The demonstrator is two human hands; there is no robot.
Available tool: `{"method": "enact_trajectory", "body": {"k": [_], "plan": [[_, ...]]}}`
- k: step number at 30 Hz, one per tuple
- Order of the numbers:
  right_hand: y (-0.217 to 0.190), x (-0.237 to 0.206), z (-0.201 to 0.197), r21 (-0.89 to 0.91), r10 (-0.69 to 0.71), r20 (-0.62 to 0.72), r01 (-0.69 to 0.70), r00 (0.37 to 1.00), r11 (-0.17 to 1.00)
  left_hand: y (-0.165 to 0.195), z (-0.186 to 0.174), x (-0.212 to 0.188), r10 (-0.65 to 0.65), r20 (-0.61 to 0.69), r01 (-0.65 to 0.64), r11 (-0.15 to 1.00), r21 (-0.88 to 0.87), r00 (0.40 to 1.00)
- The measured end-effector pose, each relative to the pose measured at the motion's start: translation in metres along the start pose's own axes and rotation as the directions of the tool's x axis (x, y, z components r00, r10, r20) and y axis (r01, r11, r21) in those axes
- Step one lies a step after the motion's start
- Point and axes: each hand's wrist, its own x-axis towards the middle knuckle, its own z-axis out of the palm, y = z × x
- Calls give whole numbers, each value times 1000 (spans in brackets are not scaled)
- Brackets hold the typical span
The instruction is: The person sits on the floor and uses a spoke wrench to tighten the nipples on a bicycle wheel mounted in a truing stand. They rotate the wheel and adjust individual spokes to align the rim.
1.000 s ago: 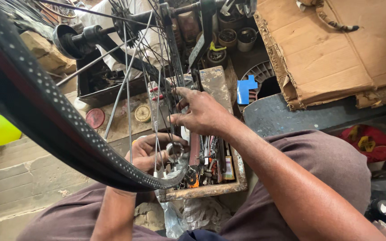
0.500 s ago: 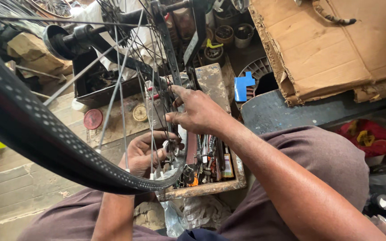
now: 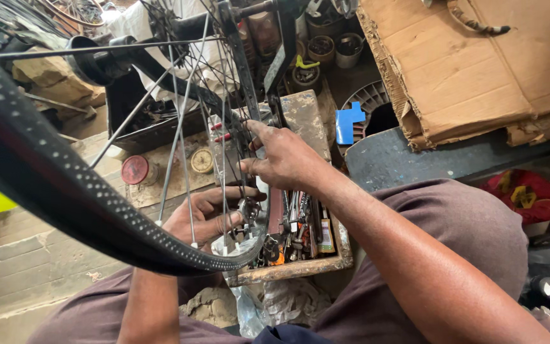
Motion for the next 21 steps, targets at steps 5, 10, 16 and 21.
{"method": "enact_trajectory", "body": {"k": [5, 10, 16, 21], "plan": [[4, 1, 1, 1, -4, 6, 4, 1000, 1000, 12, 9, 2, -68, -97, 76, 994, 77, 993], [2, 0, 1, -10, -26, -11, 25, 1000, 1000, 32, 38, 5, -5, -259, 128, 878, 462, 966], [-17, -2, -14, 32, 39, 33, -40, 999, 999, 35, 53, 0, 101, -306, 27, 921, 388, 947], [-23, -6, -25, 149, 87, 170, -112, 982, 982, 21, 46, -13, 394, -80, -361, 721, -592, 916]]}}
